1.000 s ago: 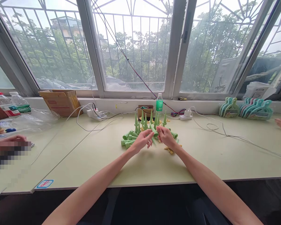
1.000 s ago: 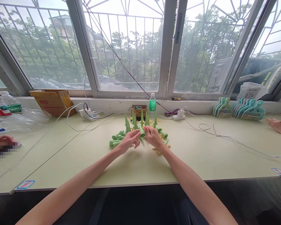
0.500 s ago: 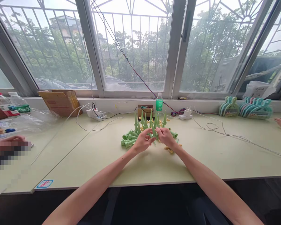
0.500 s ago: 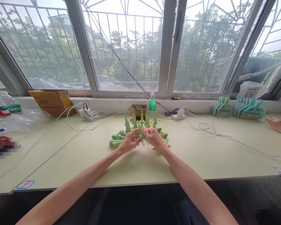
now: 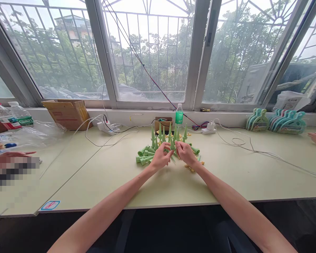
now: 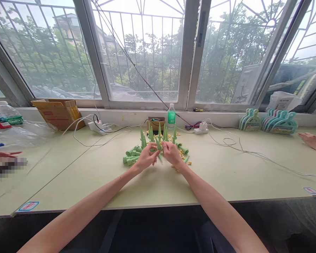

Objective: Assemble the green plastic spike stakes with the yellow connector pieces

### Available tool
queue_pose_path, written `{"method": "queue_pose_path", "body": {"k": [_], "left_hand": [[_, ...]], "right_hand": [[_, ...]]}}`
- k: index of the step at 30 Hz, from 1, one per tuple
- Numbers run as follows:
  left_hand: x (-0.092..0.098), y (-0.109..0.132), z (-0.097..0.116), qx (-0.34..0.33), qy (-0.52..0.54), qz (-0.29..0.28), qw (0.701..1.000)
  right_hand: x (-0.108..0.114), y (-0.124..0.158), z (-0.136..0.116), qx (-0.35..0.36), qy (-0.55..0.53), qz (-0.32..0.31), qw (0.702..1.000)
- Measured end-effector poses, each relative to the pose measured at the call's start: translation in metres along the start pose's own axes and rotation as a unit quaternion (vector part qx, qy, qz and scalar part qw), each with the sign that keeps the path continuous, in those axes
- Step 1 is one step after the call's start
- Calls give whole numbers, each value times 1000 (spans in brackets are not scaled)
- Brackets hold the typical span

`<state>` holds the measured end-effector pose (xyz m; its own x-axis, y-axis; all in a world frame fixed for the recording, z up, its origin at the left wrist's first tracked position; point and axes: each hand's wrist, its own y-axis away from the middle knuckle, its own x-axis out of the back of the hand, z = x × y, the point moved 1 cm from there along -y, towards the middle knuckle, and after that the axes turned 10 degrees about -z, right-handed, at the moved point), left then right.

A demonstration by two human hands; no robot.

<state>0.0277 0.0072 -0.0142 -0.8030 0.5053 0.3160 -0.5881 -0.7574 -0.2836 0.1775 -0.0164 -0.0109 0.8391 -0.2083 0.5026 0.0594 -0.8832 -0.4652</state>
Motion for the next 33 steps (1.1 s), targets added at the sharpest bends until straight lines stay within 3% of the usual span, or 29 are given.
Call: {"method": "queue_pose_path", "body": {"k": [4,11,19,33], "left_hand": [[1,-2,2,39,94,5,995],[5,-2,7,65,186,-47,979],[8,0,10,44,174,-50,983],[3,3,6,-45,40,-41,997]], "right_hand": [[2,1,-2,3,-6,-8,1000],[1,2,-3,32,-2,-53,998],[3,3,-3,25,-22,-71,997],[1,2,1,-27,-104,-83,991]]}}
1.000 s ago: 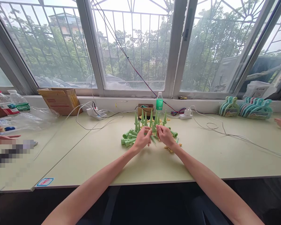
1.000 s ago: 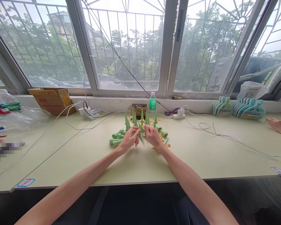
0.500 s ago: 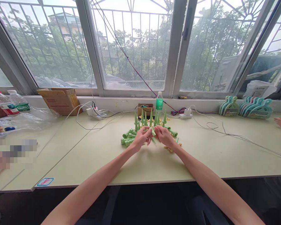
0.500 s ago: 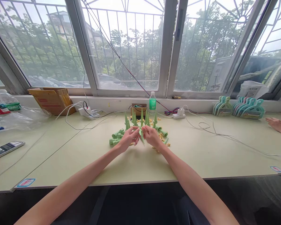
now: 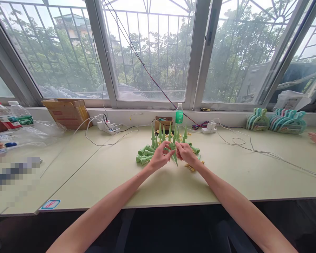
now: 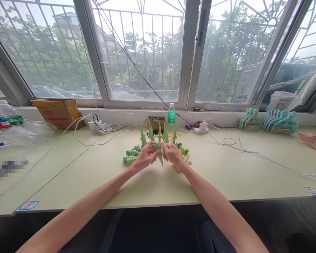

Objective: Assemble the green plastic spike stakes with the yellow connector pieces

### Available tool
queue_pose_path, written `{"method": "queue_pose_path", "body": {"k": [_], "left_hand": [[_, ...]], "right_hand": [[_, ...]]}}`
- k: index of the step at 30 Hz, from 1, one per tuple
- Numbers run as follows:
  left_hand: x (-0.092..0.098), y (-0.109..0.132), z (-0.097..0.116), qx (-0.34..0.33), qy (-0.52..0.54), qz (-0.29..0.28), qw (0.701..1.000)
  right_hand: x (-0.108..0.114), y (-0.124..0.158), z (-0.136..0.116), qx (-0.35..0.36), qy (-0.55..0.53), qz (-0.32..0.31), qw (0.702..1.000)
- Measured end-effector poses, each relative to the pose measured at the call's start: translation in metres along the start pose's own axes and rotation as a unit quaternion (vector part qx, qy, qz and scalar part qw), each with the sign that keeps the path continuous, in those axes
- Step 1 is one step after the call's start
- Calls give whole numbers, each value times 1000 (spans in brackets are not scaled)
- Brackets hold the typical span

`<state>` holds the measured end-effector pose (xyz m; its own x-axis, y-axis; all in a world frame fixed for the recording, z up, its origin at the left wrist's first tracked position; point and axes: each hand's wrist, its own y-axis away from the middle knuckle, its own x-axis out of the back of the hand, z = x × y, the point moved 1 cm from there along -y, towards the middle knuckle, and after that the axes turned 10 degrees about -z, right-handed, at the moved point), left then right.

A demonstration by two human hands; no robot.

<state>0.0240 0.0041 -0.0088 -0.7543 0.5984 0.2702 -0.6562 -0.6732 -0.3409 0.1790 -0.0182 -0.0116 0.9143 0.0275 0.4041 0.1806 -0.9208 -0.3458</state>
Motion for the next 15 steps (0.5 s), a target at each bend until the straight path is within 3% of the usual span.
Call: {"method": "queue_pose_path", "body": {"k": [15], "left_hand": [[0,-2,0,6,-27,45,999]], "right_hand": [[-3,0,-4,25,9,3,1000]]}}
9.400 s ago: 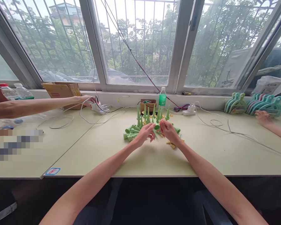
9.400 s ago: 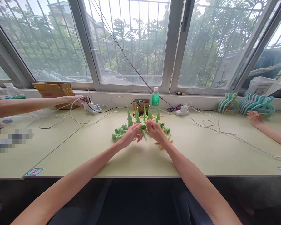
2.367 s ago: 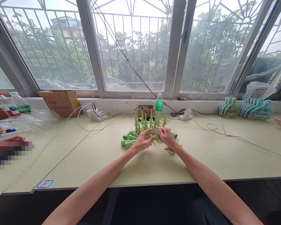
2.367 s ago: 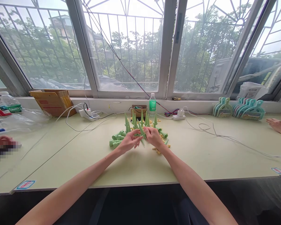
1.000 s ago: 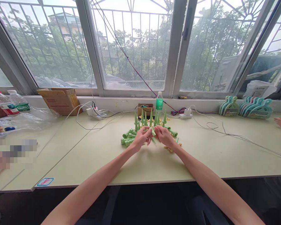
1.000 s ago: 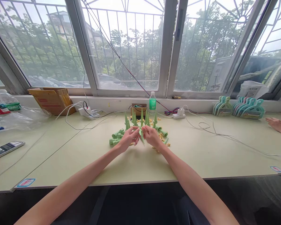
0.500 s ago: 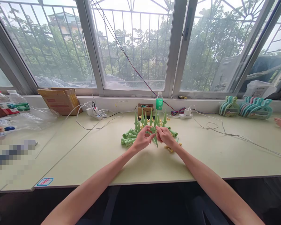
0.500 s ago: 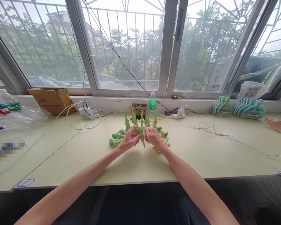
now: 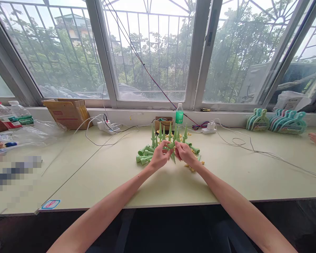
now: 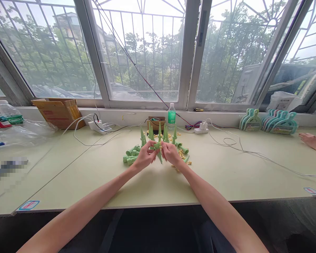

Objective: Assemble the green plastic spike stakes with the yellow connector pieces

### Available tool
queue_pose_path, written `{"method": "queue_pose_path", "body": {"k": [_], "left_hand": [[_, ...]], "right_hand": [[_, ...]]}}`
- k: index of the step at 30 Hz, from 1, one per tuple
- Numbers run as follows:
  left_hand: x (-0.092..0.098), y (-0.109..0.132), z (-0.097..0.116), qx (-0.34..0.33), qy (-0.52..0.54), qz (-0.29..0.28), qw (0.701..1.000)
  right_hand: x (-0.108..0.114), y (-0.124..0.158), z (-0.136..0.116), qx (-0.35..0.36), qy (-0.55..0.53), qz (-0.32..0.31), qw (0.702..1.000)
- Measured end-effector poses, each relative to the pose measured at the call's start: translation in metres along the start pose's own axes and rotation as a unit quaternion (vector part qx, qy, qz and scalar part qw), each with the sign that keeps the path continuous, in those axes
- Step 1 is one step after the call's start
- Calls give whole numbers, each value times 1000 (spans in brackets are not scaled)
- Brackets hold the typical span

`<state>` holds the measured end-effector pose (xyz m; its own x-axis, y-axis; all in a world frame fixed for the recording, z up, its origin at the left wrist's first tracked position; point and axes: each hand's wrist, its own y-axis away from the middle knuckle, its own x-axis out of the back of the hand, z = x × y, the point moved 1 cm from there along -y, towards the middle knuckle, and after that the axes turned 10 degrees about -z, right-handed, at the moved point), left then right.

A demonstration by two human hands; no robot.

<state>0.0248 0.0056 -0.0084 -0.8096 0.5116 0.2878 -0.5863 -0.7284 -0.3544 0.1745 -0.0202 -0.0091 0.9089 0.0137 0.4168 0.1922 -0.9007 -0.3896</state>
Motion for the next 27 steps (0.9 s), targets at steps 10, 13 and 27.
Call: {"method": "queue_pose_path", "body": {"k": [10,13,27], "left_hand": [[-3,2,-1,-41,-77,11,996],[-3,2,2,-60,-96,13,993],[0,-2,4,84,110,-32,990]], "right_hand": [[1,-1,3,-12,13,8,1000],[1,0,2,-3,-4,16,1000],[1,-1,3,31,-26,35,999]]}}
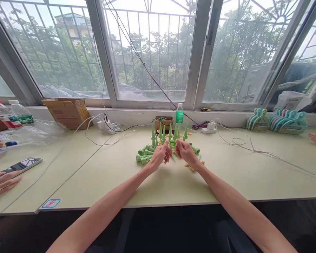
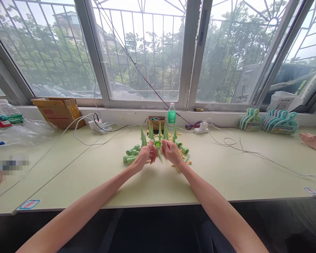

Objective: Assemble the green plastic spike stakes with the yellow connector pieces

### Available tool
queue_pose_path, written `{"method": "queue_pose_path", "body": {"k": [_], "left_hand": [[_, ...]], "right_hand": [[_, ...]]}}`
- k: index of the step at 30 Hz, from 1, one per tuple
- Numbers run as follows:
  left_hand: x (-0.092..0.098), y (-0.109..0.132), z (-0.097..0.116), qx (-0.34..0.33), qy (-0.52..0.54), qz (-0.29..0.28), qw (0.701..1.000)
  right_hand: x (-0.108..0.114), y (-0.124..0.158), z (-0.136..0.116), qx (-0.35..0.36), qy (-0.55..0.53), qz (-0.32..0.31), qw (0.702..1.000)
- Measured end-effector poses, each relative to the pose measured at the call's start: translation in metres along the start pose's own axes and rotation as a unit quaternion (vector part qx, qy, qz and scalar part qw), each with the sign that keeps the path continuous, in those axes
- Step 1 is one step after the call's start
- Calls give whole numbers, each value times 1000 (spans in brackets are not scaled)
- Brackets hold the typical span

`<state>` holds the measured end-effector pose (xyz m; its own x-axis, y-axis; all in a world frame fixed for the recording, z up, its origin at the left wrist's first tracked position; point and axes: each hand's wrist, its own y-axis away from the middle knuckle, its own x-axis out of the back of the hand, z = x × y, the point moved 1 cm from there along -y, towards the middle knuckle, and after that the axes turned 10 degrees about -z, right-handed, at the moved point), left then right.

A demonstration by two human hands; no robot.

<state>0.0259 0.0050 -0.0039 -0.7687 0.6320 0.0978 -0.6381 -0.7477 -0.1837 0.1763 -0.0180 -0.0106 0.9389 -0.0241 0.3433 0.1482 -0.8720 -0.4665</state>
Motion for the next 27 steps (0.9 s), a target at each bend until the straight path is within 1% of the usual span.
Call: {"method": "queue_pose_path", "body": {"k": [3,7,13,18,22,25,27], "left_hand": [[1,1,1,46,32,-28,998],[3,2,0,53,43,-54,996],[5,2,-3,31,46,-102,993],[5,3,0,21,41,-105,993],[3,4,2,10,12,-120,993],[2,4,-2,-15,-28,-118,992],[1,3,-8,-39,-56,-108,992]], "right_hand": [[0,0,0,6,3,-24,1000],[1,1,0,16,-2,-34,999],[2,2,0,9,-4,-28,1000],[2,1,1,-4,-9,-32,999],[3,1,1,-19,-21,-18,999],[4,1,-1,-32,-12,3,999],[5,1,-2,-39,1,11,999]]}}
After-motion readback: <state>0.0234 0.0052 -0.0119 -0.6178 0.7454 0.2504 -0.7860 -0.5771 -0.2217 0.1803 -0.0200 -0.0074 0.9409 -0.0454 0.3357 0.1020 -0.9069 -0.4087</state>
